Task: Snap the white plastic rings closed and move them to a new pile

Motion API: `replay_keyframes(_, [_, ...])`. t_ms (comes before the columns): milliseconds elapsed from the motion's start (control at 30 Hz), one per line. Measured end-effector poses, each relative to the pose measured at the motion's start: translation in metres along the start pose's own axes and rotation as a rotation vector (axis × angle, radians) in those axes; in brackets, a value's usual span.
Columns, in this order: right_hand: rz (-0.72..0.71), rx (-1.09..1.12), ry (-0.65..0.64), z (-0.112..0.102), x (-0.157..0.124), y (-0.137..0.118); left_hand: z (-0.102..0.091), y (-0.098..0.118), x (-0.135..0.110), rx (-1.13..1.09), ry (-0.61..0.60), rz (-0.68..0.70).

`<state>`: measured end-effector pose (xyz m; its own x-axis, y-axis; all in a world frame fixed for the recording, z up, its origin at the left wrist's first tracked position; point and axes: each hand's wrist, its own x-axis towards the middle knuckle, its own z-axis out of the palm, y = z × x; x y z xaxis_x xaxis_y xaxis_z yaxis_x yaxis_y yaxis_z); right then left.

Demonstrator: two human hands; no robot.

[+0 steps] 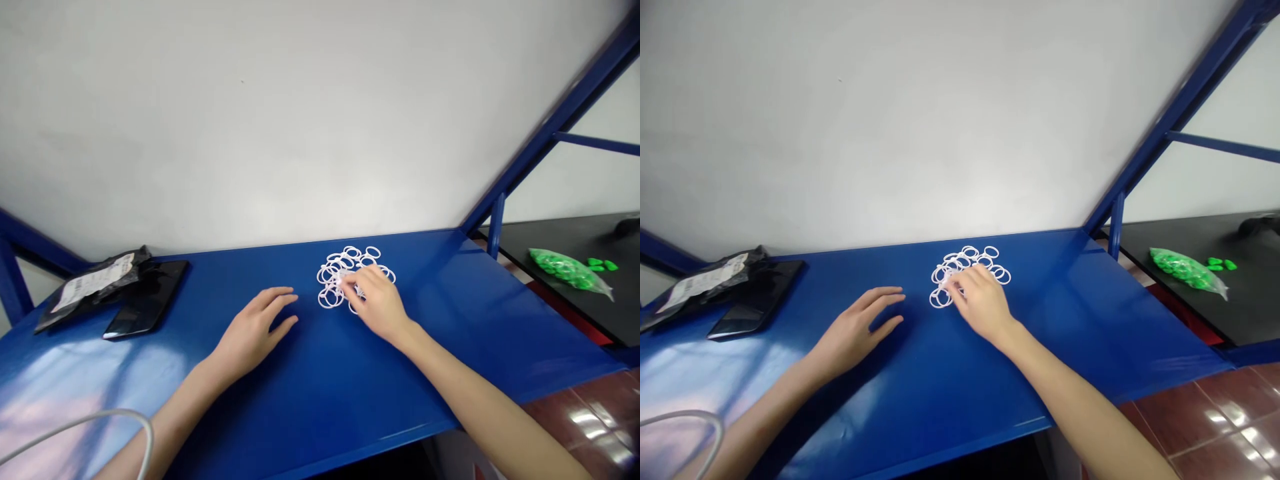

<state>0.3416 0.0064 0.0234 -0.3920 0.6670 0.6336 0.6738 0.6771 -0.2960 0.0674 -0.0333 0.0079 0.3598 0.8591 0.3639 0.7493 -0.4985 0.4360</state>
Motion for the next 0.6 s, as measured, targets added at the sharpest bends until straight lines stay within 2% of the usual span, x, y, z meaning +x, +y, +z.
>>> replay_keyframes(67, [0.107, -0.101, -0.007, -0.003, 0.002, 0.02, 0.002, -0.015, 0.002, 0.06, -0.013, -0.039])
replay_keyframes(167, [0.172, -0.176, -0.091, -0.002, 0.002, 0.037, 0.004, -0.035, 0.005, 0.073, -0.036, -0.075])
replay_keyframes(267, [0.136, -0.185, -0.091, 0.0, 0.002, 0.03, 0.005, -0.046, 0.006, 0.079, -0.045, -0.112])
replay_keyframes(367, [0.025, -0.097, -0.094, -0.001, -0.001, 0.006, 0.007, -0.049, 0.006, 0.091, -0.04, -0.126])
replay_keyframes(433, [-0.072, -0.002, -0.187, -0.001, -0.004, -0.014, 0.009, -0.049, 0.005, 0.103, -0.03, -0.119])
replay_keyframes(500, [-0.141, 0.077, -0.348, 0.0, -0.009, -0.03, 0.011, -0.048, 0.004, 0.115, -0.023, -0.108])
replay_keyframes(600, [-0.166, 0.123, -0.578, 0.002, -0.015, -0.043, 0.011, -0.047, 0.003, 0.127, -0.032, -0.103])
